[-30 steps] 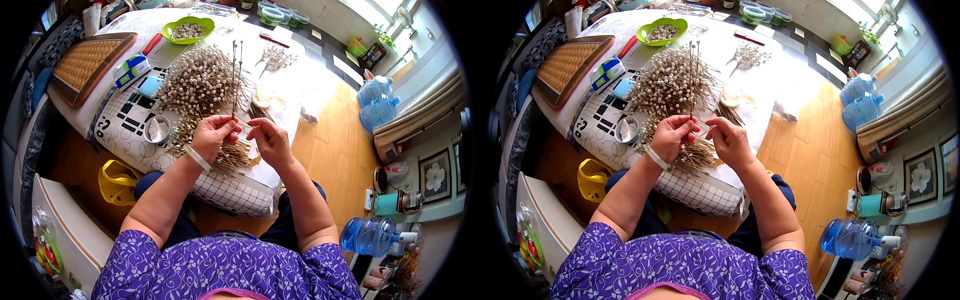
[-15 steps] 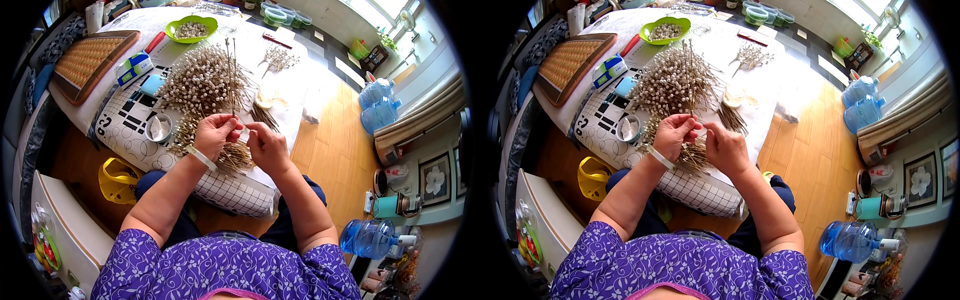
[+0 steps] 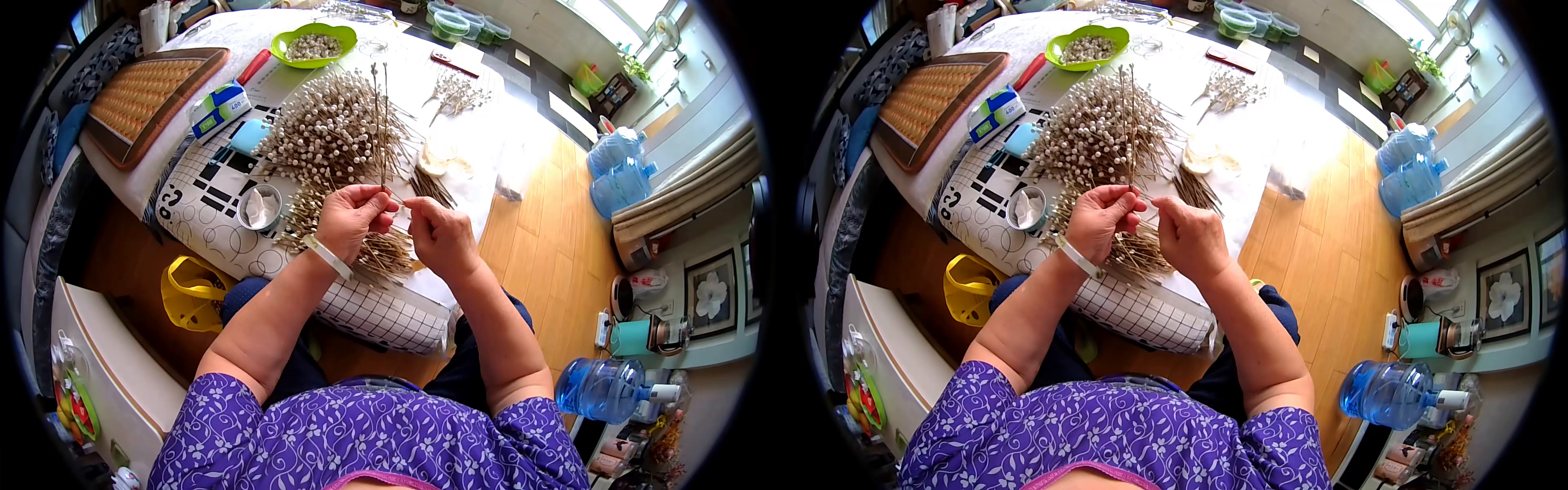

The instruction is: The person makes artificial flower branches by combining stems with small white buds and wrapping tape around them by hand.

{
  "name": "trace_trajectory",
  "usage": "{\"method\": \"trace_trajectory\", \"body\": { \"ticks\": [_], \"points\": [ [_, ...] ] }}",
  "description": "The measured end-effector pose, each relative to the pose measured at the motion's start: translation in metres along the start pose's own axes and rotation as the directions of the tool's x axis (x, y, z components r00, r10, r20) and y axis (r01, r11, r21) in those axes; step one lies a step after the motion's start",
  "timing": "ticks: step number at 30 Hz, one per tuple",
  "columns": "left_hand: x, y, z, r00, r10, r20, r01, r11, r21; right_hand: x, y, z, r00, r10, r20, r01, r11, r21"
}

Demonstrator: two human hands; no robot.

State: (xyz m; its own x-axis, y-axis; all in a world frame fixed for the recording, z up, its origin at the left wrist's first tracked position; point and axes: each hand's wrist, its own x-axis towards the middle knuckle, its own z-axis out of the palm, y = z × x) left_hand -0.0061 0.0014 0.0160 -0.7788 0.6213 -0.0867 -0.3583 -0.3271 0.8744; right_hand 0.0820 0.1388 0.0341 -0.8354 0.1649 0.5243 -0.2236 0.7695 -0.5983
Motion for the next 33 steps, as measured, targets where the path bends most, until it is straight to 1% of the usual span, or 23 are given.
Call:
{"method": "trace_trajectory", "body": {
  "ticks": [5, 7, 8, 10, 11, 13, 14, 16, 20, 23, 25, 29, 31, 32, 33],
  "points": [
    [0.0, -0.002, 0.0, 0.999, 0.049, -0.008, -0.049, 0.999, 0.001, 0.0, -0.01, 0.002, 1.0, 0.026, 0.009, -0.026, 1.0, 0.008],
    [0.0, -0.003, 0.002, 0.996, 0.071, -0.046, -0.071, 0.997, -0.003, 0.0, -0.015, 0.004, 0.999, -0.05, -0.013, 0.048, 0.992, -0.116],
    [0.001, -0.004, 0.002, 0.996, 0.07, -0.046, -0.071, 0.997, -0.003, -0.001, -0.016, 0.006, 0.999, -0.05, -0.013, 0.048, 0.992, -0.116],
    [0.002, -0.007, 0.002, 0.991, 0.096, -0.09, -0.098, 0.995, -0.016, -0.003, -0.015, 0.011, 0.981, -0.195, 0.02, 0.186, 0.896, -0.403],
    [0.004, -0.008, 0.001, 0.991, 0.097, -0.091, -0.098, 0.995, -0.015, -0.004, -0.013, 0.015, 0.981, -0.195, 0.02, 0.187, 0.896, -0.402],
    [0.007, -0.01, -0.001, 0.987, 0.131, -0.092, -0.136, 0.99, -0.05, -0.005, -0.009, 0.02, 0.956, -0.248, 0.156, 0.29, 0.737, -0.611],
    [0.008, -0.011, -0.001, 0.987, 0.131, -0.092, -0.136, 0.989, -0.05, -0.005, -0.009, 0.021, 0.956, -0.248, 0.156, 0.291, 0.737, -0.61],
    [0.01, -0.011, -0.002, 0.985, 0.137, -0.102, -0.143, 0.988, -0.055, -0.004, -0.01, 0.022, 0.939, -0.3, 0.167, 0.334, 0.685, -0.648],
    [0.011, -0.008, -0.004, 0.988, 0.126, -0.089, -0.133, 0.988, -0.079, -0.002, -0.007, 0.022, 0.93, -0.336, 0.148, 0.351, 0.694, -0.628],
    [0.01, -0.006, 0.0, 0.989, 0.108, -0.103, -0.118, 0.989, -0.095, -0.002, -0.014, 0.018, 0.931, -0.326, 0.165, 0.351, 0.677, -0.647],
    [0.01, -0.005, -0.001, 0.988, 0.112, -0.103, -0.122, 0.988, -0.092, -0.001, -0.022, 0.016, 0.95, -0.24, 0.199, 0.31, 0.667, -0.678],
    [0.011, -0.005, -0.002, 0.99, 0.122, -0.071, -0.127, 0.99, -0.062, -0.002, -0.024, 0.019, 0.949, -0.218, 0.226, 0.314, 0.63, -0.71],
    [0.011, -0.003, -0.004, 0.995, 0.07, -0.067, -0.073, 0.997, -0.038, -0.003, -0.022, 0.02, 0.944, -0.264, 0.199, 0.328, 0.673, -0.664],
    [0.011, -0.001, -0.005, 0.996, 0.069, -0.065, -0.071, 0.997, -0.036, -0.001, -0.022, 0.017, 0.945, -0.262, 0.197, 0.325, 0.673, -0.664],
    [0.011, 0.002, -0.007, 0.998, 0.058, -0.035, -0.058, 0.998, 0.0, 0.002, -0.022, 0.01, 0.953, -0.262, 0.151, 0.302, 0.857, -0.417]
  ]
}}
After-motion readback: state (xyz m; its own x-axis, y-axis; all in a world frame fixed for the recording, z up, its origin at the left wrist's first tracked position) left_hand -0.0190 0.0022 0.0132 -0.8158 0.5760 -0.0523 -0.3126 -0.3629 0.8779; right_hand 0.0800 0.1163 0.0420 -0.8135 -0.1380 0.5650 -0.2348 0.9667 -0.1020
